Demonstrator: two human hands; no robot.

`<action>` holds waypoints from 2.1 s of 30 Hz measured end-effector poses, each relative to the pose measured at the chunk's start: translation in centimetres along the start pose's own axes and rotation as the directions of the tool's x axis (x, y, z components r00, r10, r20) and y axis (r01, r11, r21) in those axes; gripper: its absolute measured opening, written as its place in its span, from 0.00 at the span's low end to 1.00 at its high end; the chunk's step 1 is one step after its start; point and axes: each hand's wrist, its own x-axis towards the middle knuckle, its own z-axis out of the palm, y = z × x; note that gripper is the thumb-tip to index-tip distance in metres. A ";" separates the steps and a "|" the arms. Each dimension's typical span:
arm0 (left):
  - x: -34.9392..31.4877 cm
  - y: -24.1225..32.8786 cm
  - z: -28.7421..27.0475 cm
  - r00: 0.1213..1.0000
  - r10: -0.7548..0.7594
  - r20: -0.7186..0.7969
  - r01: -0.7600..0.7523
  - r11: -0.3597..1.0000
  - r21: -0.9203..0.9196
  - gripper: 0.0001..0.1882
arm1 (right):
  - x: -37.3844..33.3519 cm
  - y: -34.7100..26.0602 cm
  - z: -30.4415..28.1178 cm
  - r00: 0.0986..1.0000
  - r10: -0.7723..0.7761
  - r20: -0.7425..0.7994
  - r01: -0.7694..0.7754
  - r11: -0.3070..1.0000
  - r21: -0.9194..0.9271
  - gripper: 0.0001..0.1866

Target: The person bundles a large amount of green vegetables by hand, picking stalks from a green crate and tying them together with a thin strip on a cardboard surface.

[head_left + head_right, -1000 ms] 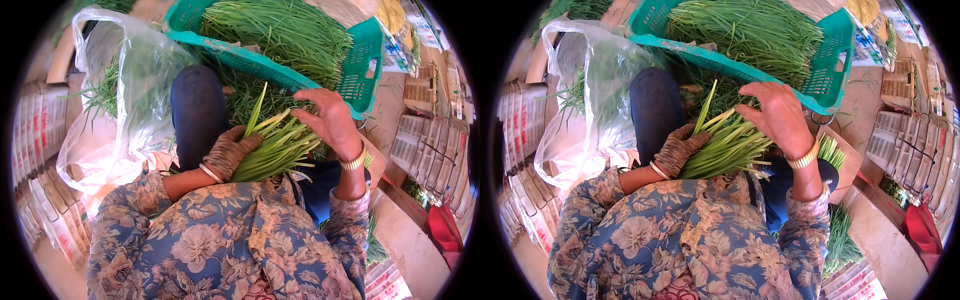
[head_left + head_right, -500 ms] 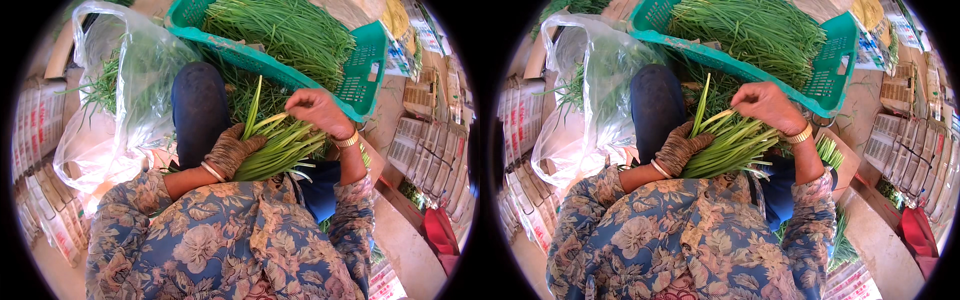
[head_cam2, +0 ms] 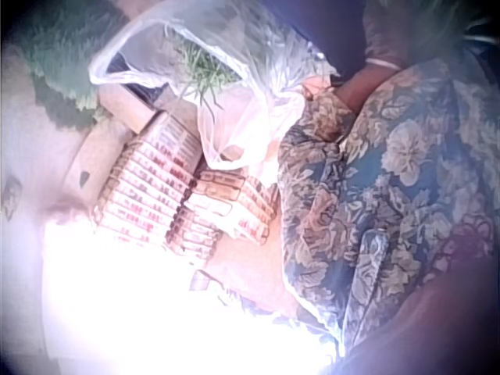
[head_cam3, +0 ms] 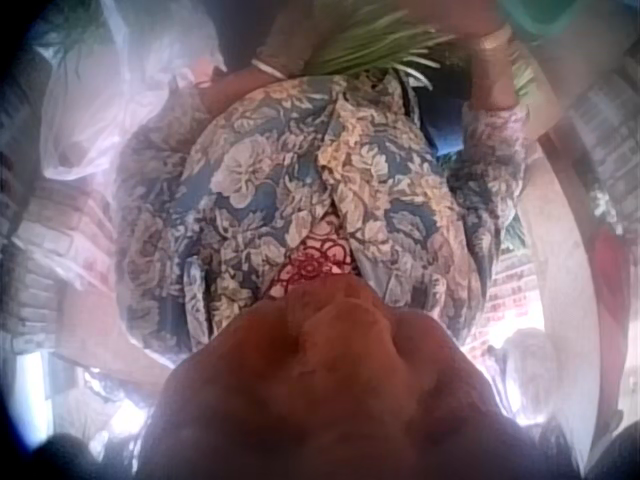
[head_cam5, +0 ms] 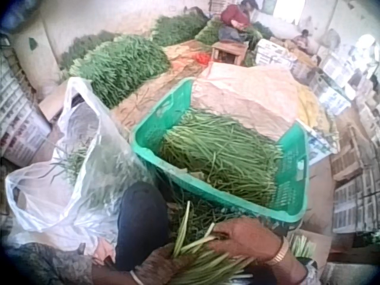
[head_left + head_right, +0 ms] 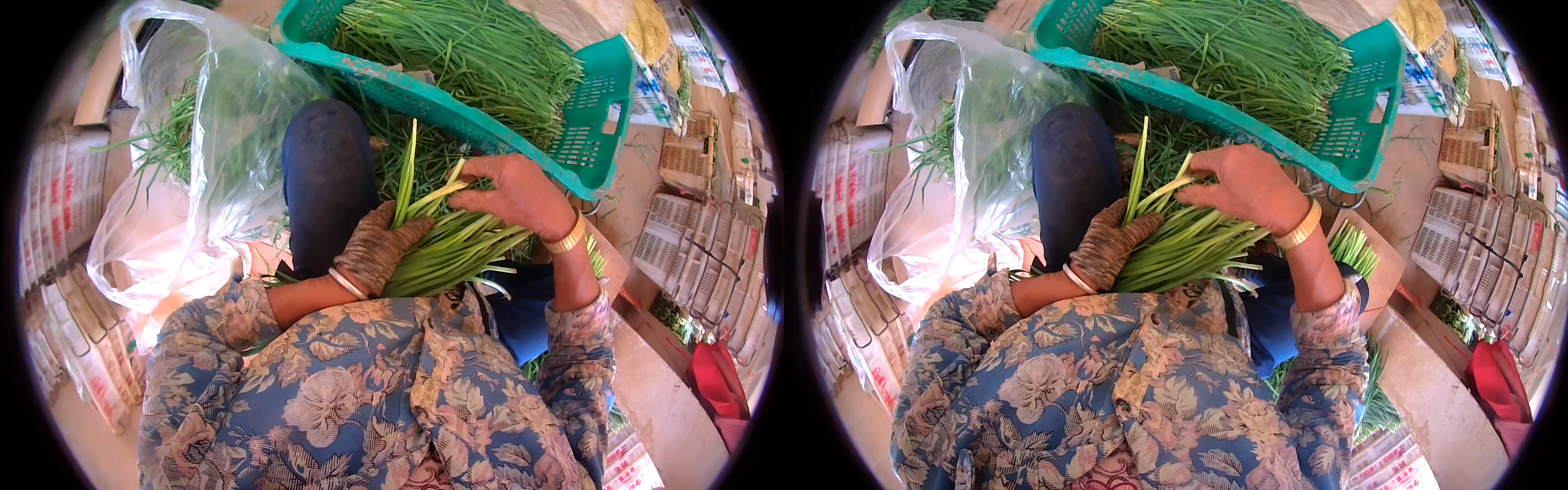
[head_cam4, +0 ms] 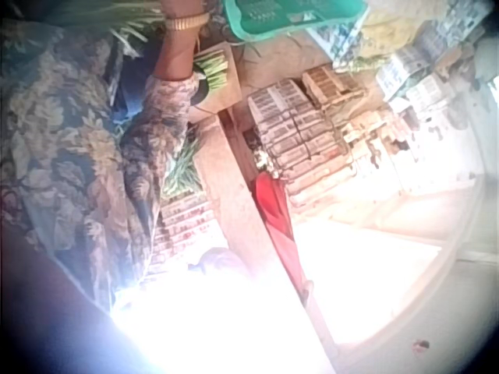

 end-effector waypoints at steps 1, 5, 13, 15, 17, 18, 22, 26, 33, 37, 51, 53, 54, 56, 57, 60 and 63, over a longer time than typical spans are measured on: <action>0.0 0.0 -0.1 1.000 0.000 -0.001 0.000 1.000 -0.001 0.15 | 0.4 0.1 -0.1 0.990 0.051 0.131 -0.078 0.975 0.210 0.12; -0.1 0.2 -0.1 0.999 0.018 0.046 -0.019 1.000 0.022 0.15 | 0.3 1.3 1.0 0.944 0.086 0.318 -0.206 0.907 0.366 0.10; 0.4 -0.6 0.0 0.999 0.019 0.034 -0.021 0.999 0.041 0.15 | -2.2 3.6 1.7 0.983 0.181 -0.006 -0.167 0.916 0.366 0.07; 0.6 -0.9 -0.1 1.000 0.009 0.015 -0.009 0.999 0.030 0.14 | -2.5 4.0 1.2 0.963 0.209 -0.172 -0.151 0.941 0.302 0.07; 0.5 -0.8 -0.4 1.000 0.028 0.011 -0.028 0.999 0.032 0.14 | -2.2 3.2 -0.2 0.954 0.296 -0.042 -0.249 0.866 0.435 0.07; 0.2 -0.9 -0.6 0.999 0.050 -0.006 -0.050 0.998 0.043 0.13 | -1.8 2.2 -1.2 0.980 0.200 0.014 -0.191 0.909 0.370 0.12; 0.7 -1.8 -0.1 0.997 0.059 -0.040 -0.059 0.998 -0.007 0.13 | -1.3 0.7 -2.1 0.955 0.118 0.273 -0.162 0.976 0.145 0.23; 0.4 -1.4 -0.1 0.998 0.058 -0.013 -0.058 0.998 0.013 0.13 | -0.4 0.3 -1.8 0.933 -0.008 0.359 -0.032 0.994 0.105 0.18; 1.3 -1.6 -0.5 1.000 -0.023 -0.010 0.023 1.000 -0.019 0.12 | -1.8 1.2 -1.1 0.972 -0.166 0.168 0.144 0.980 0.137 0.15; 1.3 -1.6 -0.4 0.999 -0.031 0.020 0.031 1.000 -0.003 0.12 | -2.6 1.0 -0.1 0.982 -0.120 0.144 0.117 0.993 0.024 0.11; 1.4 -1.1 -0.4 0.997 -0.049 0.065 0.047 0.998 0.036 0.14 | -6.1 6.5 2.1 0.975 0.217 0.053 -0.196 0.714 0.673 0.06; 1.4 -1.2 -0.4 0.998 -0.029 0.064 0.025 0.998 0.054 0.13 | -6.9 7.5 3.1 0.970 0.241 -0.029 -0.170 0.759 0.628 0.06; 1.5 -1.5 -0.5 0.998 -0.023 0.061 0.020 0.999 0.050 0.13 | -7.3 8.5 3.8 0.969 0.245 -0.033 -0.170 0.757 0.631 0.06; 1.3 -1.5 -0.5 0.998 -0.014 0.062 0.011 0.999 0.047 0.13 | -8.6 11.6 5.2 0.909 0.319 -0.267 -0.195 0.894 0.404 0.09; 0.9 -1.3 -0.4 0.999 -0.005 0.035 0.003 0.999 0.034 0.12 | -9.6 13.6 6.3 0.908 0.320 -0.270 -0.193 0.892 0.408 0.09; 0.1 -0.8 0.1 1.000 0.007 0.007 -0.007 1.000 -0.014 0.12 | -12.4 17.7 10.0 0.748 0.661 -0.060 -0.660 0.733 -0.163 0.13; 0.0 -0.9 0.3 0.999 -0.011 -0.046 0.009 0.999 -0.053 0.12 | -13.1 17.0 11.4 0.722 0.692 0.002 -0.672 0.701 -0.238 0.13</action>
